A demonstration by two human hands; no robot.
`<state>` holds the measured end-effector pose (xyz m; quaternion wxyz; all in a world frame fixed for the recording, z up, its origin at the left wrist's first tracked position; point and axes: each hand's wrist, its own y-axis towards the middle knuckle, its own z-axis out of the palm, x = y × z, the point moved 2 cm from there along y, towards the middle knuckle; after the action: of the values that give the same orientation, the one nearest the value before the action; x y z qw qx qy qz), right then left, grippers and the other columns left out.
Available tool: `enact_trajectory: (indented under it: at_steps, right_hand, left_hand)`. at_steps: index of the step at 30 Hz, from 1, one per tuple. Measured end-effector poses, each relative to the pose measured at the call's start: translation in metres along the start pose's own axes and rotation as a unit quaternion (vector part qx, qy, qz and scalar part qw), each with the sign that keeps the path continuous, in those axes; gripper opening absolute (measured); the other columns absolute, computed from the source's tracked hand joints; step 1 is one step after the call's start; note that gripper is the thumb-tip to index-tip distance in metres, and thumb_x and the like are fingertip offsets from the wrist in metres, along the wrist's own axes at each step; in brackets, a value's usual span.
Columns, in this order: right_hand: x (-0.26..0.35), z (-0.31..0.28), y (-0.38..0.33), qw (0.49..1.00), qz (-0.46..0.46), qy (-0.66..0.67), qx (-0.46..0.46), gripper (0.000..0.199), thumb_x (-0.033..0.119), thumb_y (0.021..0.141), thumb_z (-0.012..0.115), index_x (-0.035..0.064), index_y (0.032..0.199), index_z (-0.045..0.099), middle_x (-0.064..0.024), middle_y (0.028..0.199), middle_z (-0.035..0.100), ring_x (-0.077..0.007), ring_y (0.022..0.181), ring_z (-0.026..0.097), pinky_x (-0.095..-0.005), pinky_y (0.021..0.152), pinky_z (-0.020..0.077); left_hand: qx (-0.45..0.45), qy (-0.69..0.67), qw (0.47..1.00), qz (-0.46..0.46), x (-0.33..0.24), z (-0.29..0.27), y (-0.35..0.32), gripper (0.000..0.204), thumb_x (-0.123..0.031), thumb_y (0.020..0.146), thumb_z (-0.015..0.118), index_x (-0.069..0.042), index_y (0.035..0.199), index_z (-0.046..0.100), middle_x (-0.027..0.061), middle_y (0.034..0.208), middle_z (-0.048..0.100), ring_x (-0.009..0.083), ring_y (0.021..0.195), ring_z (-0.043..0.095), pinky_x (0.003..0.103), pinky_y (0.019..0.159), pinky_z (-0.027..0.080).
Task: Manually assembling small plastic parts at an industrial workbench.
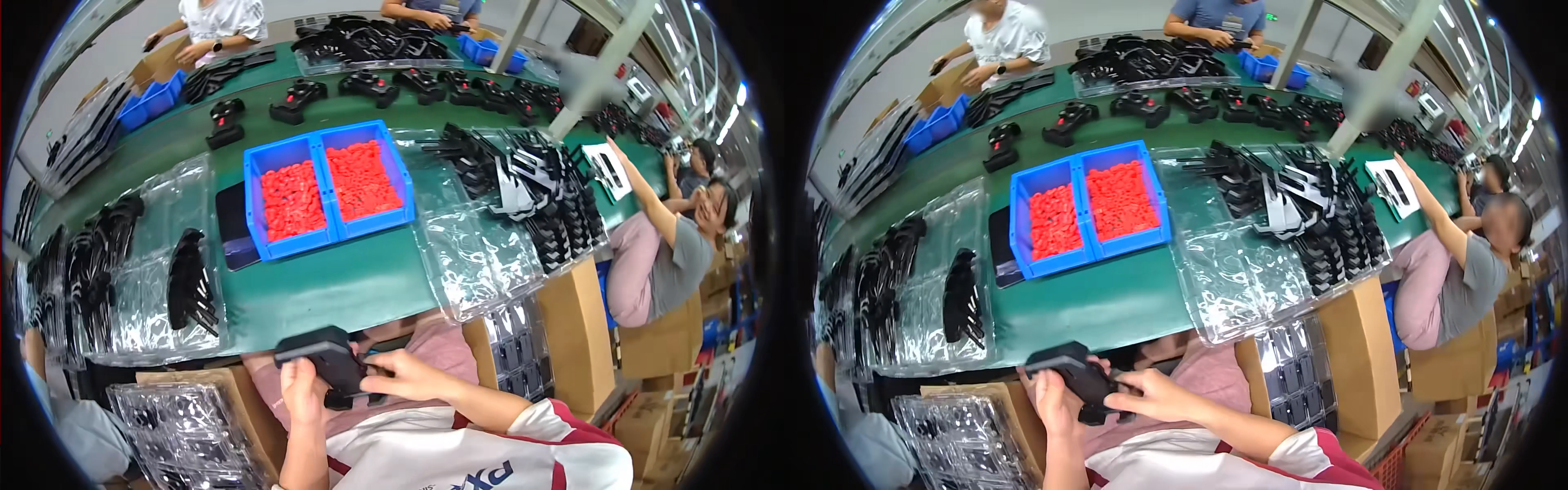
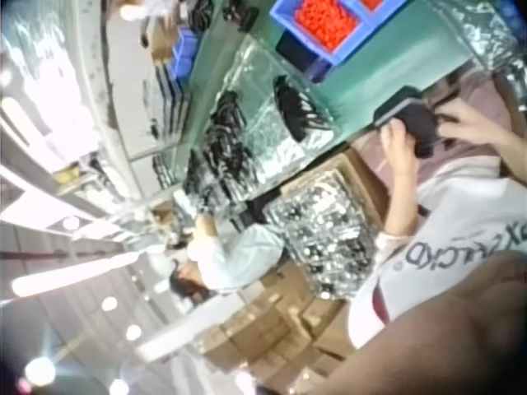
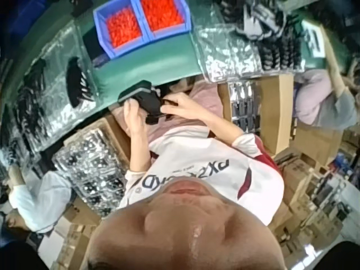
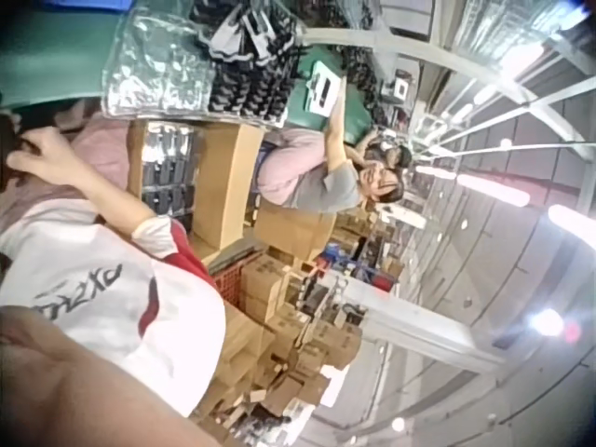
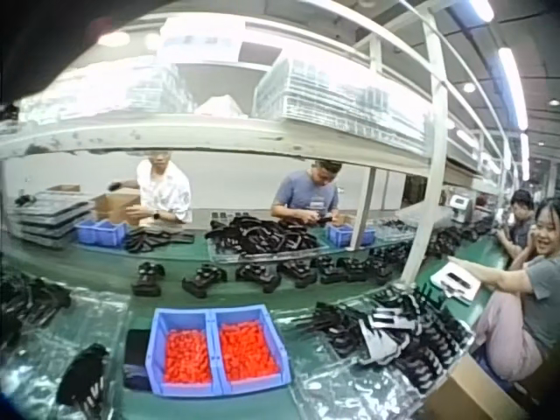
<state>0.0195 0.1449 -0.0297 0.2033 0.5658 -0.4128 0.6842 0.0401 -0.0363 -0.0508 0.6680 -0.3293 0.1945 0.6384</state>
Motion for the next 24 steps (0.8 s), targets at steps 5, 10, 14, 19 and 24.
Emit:
enact_trajectory:
  at_steps: [5, 10, 14, 19, 24]
  right_hand:
    - [0.019, 0.002, 0.002, 0.992, -0.095, 0.053, -0.061, 0.041, 0.022, 0.086, 0.071, -0.002, 0.118, 0.062, 0.0, 0.082, 0.064, -0.0079, 0.065, 0.049, -0.0212, 0.058, 0.0386]
    - [0.02, -0.01, 0.004, 0.971, -0.08, 0.211, -0.08, 0.046, 0.02, 0.083, 0.074, -0.0003, 0.121, 0.061, 0.0011, 0.078, 0.06, -0.0078, 0.059, 0.042, -0.0196, 0.057, 0.0346]
    - [0.013, -0.02, 0.004, 0.989, -0.09, 0.1, -0.066, 0.043, 0.02, 0.081, 0.076, -0.0014, 0.116, 0.063, 0.0001, 0.077, 0.062, -0.0075, 0.058, 0.043, -0.0195, 0.055, 0.0344]
    - [0.026, -0.025, 0.003, 0.999, -0.025, -0.037, 0.023, 0.042, 0.016, 0.079, 0.077, -0.0021, 0.115, 0.064, -0.0012, 0.081, 0.063, -0.0065, 0.059, 0.045, -0.018, 0.054, 0.0337]
    - [0.02, -0.018, 0.0, 0.988, -0.035, -0.15, 0.014, 0.036, 0.02, 0.079, 0.077, -0.001, 0.105, 0.065, -0.0016, 0.076, 0.062, -0.0067, 0.057, 0.042, -0.02, 0.052, 0.033]
  left_hand:
    - [-0.016, -0.094, 0.992, 0.086, -0.014, 0.03, 0.017, 0.044, -0.014, 0.092, 0.059, -0.001, 0.132, 0.044, 0.018, 0.119, 0.059, 0.0304, 0.103, 0.061, 0.042, 0.091, 0.048]
    - [0.087, 0.126, 0.98, 0.126, -0.011, 0.03, 0.015, 0.058, 0.003, 0.088, 0.058, -0.001, 0.14, 0.033, 0.017, 0.117, 0.062, 0.0273, 0.102, 0.062, 0.037, 0.093, 0.048]
    - [0.089, 0.095, 0.991, 0.022, -0.008, 0.016, 0.004, 0.061, 0.01, 0.083, 0.06, -0.001, 0.138, 0.036, 0.0159, 0.116, 0.061, 0.0254, 0.101, 0.062, 0.035, 0.091, 0.048]
    - [0.146, 0.162, 0.975, -0.035, -0.006, -0.01, -0.015, 0.061, 0.012, 0.08, 0.062, -0.001, 0.135, 0.04, 0.0149, 0.116, 0.061, 0.0232, 0.1, 0.062, 0.033, 0.091, 0.048]
    - [0.174, 0.149, 0.971, -0.065, 0.003, -0.017, -0.022, 0.058, 0.012, 0.08, 0.063, -0.001, 0.132, 0.043, 0.0149, 0.116, 0.062, 0.0227, 0.1, 0.062, 0.033, 0.091, 0.048]
